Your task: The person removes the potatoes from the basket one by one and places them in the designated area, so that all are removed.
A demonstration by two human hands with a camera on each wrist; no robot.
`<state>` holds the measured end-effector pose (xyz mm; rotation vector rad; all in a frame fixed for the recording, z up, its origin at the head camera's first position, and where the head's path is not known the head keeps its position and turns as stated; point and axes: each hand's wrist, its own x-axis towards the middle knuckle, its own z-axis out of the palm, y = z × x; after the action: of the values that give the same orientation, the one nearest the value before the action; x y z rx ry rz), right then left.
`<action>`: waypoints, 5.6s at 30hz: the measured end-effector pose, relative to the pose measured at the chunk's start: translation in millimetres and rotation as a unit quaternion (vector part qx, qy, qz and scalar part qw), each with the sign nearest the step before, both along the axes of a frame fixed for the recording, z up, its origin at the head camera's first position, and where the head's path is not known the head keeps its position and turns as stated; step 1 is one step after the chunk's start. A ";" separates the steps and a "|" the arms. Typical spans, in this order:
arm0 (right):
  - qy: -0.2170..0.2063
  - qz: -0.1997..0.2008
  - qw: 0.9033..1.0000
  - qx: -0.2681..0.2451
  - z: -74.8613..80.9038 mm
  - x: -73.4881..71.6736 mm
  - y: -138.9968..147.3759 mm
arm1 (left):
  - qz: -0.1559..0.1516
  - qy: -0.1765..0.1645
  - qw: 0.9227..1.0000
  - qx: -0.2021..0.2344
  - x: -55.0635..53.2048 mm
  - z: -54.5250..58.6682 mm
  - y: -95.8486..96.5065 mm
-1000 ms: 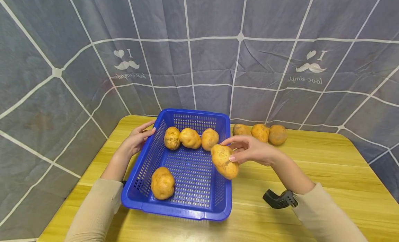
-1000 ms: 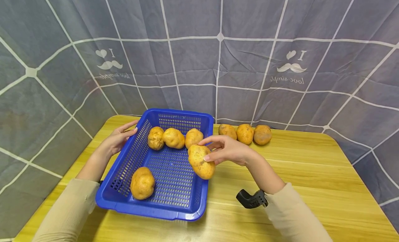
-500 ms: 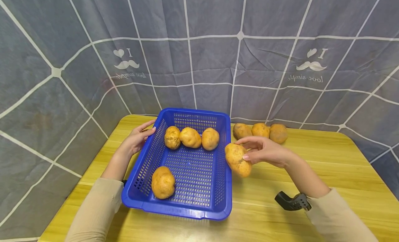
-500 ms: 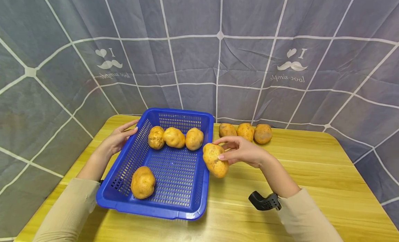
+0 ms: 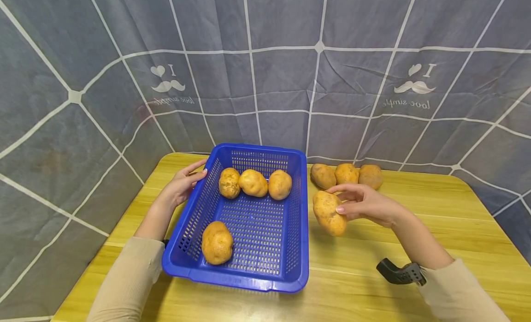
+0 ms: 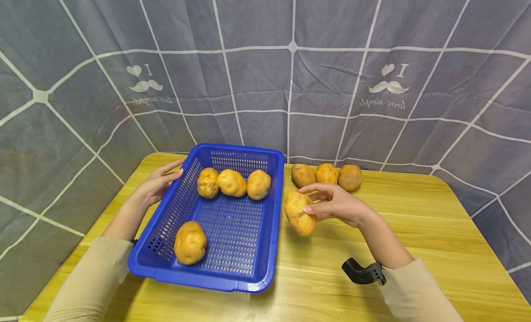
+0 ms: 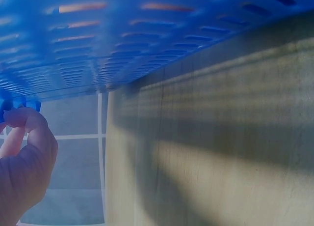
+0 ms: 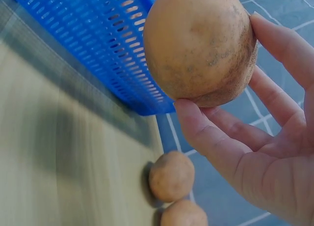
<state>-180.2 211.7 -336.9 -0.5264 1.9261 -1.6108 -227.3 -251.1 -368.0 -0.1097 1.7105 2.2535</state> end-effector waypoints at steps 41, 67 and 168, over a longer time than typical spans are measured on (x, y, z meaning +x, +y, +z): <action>-0.018 -0.098 0.995 0.010 -37.4 -5.7 51.7 | 0.008 -0.005 1.000 -0.005 1.4 3.4 1.6; -0.038 -0.159 0.986 0.024 -69.8 -27.2 36.1 | 0.005 -0.005 1.000 -0.010 2.1 1.7 1.3; 0.017 -0.090 0.996 0.009 7.8 -21.3 -14.6 | 0.002 -0.011 1.000 -0.010 0.9 3.7 0.7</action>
<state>-201.5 197.1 -329.1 -0.3834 2.0613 -1.7041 -226.4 -250.4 -364.3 -0.1421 1.7241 2.2290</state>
